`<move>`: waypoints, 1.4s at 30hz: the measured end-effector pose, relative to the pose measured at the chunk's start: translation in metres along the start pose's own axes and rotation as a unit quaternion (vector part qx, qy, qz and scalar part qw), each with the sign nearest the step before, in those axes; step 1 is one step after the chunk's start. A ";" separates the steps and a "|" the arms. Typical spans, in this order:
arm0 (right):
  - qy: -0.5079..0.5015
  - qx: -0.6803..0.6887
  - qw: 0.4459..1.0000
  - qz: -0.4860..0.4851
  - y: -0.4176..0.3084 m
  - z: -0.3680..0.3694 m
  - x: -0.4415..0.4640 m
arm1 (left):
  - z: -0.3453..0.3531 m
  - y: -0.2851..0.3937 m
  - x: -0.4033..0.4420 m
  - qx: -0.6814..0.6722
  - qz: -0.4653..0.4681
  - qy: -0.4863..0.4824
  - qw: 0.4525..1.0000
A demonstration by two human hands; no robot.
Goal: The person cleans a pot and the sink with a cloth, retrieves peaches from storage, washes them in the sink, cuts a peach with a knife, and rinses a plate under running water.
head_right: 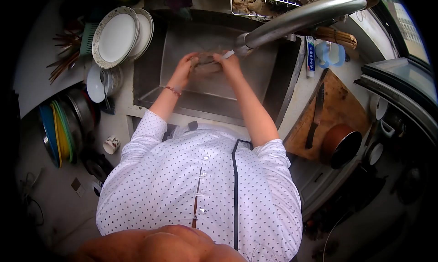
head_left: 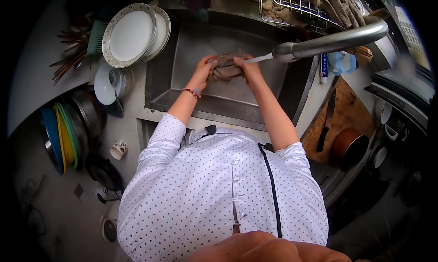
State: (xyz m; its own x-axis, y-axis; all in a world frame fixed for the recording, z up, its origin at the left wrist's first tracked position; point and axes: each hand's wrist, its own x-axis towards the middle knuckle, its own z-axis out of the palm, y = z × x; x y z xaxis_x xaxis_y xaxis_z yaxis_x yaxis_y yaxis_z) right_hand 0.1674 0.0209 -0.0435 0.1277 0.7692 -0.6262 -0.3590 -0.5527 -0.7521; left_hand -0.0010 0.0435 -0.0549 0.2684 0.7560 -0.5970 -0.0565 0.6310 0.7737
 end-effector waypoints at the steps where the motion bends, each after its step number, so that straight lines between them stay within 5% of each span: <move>1: 0.001 -0.001 1.000 0.003 -0.001 0.003 0.000 | 0.000 -0.009 0.001 -0.002 -0.003 0.000 1.000; 3: 0.043 -0.050 0.995 -0.080 -0.002 0.008 0.002 | 0.015 -0.010 -0.001 -0.107 -0.138 0.133 0.976; 5: 0.025 -0.162 0.977 -0.134 0.016 0.018 -0.005 | 0.033 -0.004 -0.004 -0.223 -0.190 0.052 0.955; 6: 0.091 -0.369 0.889 -0.257 0.010 0.029 -0.026 | 0.040 -0.001 -0.004 -0.315 -0.208 -0.050 0.925; 7: 0.111 -0.384 0.868 -0.295 0.009 0.039 -0.045 | 0.050 0.004 -0.006 -0.401 -0.225 -0.150 0.875; 8: 0.102 -0.386 0.848 -0.349 0.007 0.042 -0.062 | 0.068 0.017 -0.010 -0.365 -0.120 -0.176 0.906; 9: 0.091 -0.387 0.825 -0.401 0.005 0.043 -0.071 | 0.066 0.007 -0.001 -0.359 -0.126 -0.184 0.906; 11: 0.178 -0.422 0.789 -0.408 0.018 0.041 -0.045 | 0.051 -0.040 0.028 -0.532 -0.117 -0.493 0.678; 12: 0.254 -0.455 0.747 -0.413 0.021 0.039 -0.027 | 0.054 -0.066 0.034 -0.503 -0.031 -0.342 0.793; 13: 0.264 -0.449 0.747 -0.412 0.010 0.028 -0.010 | 0.067 -0.049 0.027 -0.496 -0.036 -0.347 0.795; 14: 0.248 -0.260 0.905 -0.226 -0.006 0.010 0.005 | 0.085 -0.016 0.009 -0.473 -0.103 -0.174 0.857; 15: 0.231 -0.204 0.938 -0.160 -0.002 0.009 0.009 | 0.094 0.001 -0.001 -0.430 -0.165 0.007 0.888; 17: 0.211 -0.089 0.973 -0.017 0.005 0.008 0.018 | 0.086 0.001 0.005 -0.402 -0.190 -0.006 0.896; 19: 0.217 -0.185 0.910 -0.302 0.017 0.039 -0.008 | 0.066 -0.001 0.012 -0.345 -0.179 -0.009 0.921; 20: 0.223 -0.184 0.909 -0.300 0.019 0.040 -0.006 | 0.035 -0.039 0.041 -0.487 -0.148 -0.377 0.774; 21: 0.222 -0.177 0.909 -0.305 0.022 0.039 -0.003 | 0.039 -0.037 0.037 -0.486 -0.153 -0.379 0.773; 22: 0.222 -0.169 0.908 -0.311 0.023 0.038 0.002 | 0.044 -0.035 0.032 -0.499 -0.127 -0.338 0.788; 24: 0.217 -0.152 0.909 -0.323 0.024 0.037 0.012 | 0.082 0.011 0.000 -0.265 -0.078 -0.104 0.956; 25: 0.218 -0.149 0.907 -0.327 0.017 0.025 0.025 | 0.091 0.012 0.001 -0.262 -0.075 -0.107 0.956; 27: 0.183 -0.044 0.977 -0.098 -0.005 0.001 0.034 | 0.097 0.015 -0.006 -0.373 -0.218 0.050 0.900; 29: 0.216 -0.061 0.970 -0.097 0.002 0.019 0.016 | 0.095 0.013 -0.001 -0.371 -0.215 0.031 0.903; 31: 0.300 -0.150 0.876 -0.347 0.033 0.039 0.013 | 0.065 -0.016 0.009 -0.217 -0.037 -0.125 0.967; 32: 0.327 -0.180 0.826 -0.423 0.035 0.044 0.010 | 0.060 -0.014 0.008 -0.394 -0.092 -0.239 0.883; 33: 0.292 -0.178 0.850 -0.400 0.036 0.044 0.009 | 0.061 -0.014 0.011 -0.394 -0.091 -0.238 0.883; 34: 0.257 -0.175 0.874 -0.375 0.037 0.044 0.007 | 0.064 -0.015 0.014 -0.069 0.057 -0.169 0.982; 36: 0.222 -0.169 0.894 -0.352 0.021 0.033 0.010 | 0.071 -0.022 0.022 -0.200 -0.040 -0.123 0.971; 38: 0.165 -0.087 0.980 -0.066 -0.012 0.005 0.026 | 0.081 -0.013 0.015 -0.298 -0.137 -0.054 0.943; 41: 0.145 -0.066 0.977 -0.143 0.011 0.008 0.022 | 0.087 0.007 0.003 -0.314 -0.204 0.035 0.927; 42: 0.202 -0.185 0.881 -0.385 0.025 0.023 0.012 | 0.073 -0.009 0.011 -0.294 -0.148 -0.025 0.944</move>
State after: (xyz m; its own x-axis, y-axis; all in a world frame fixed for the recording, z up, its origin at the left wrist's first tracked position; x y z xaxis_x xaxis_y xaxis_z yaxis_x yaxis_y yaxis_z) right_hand 0.1381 0.0235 -0.0650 0.5469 0.8266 0.1326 0.2944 -0.0417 -0.9548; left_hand 0.0727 0.0330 -0.0532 0.4006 0.5323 -0.7458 -0.4923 0.8115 0.3147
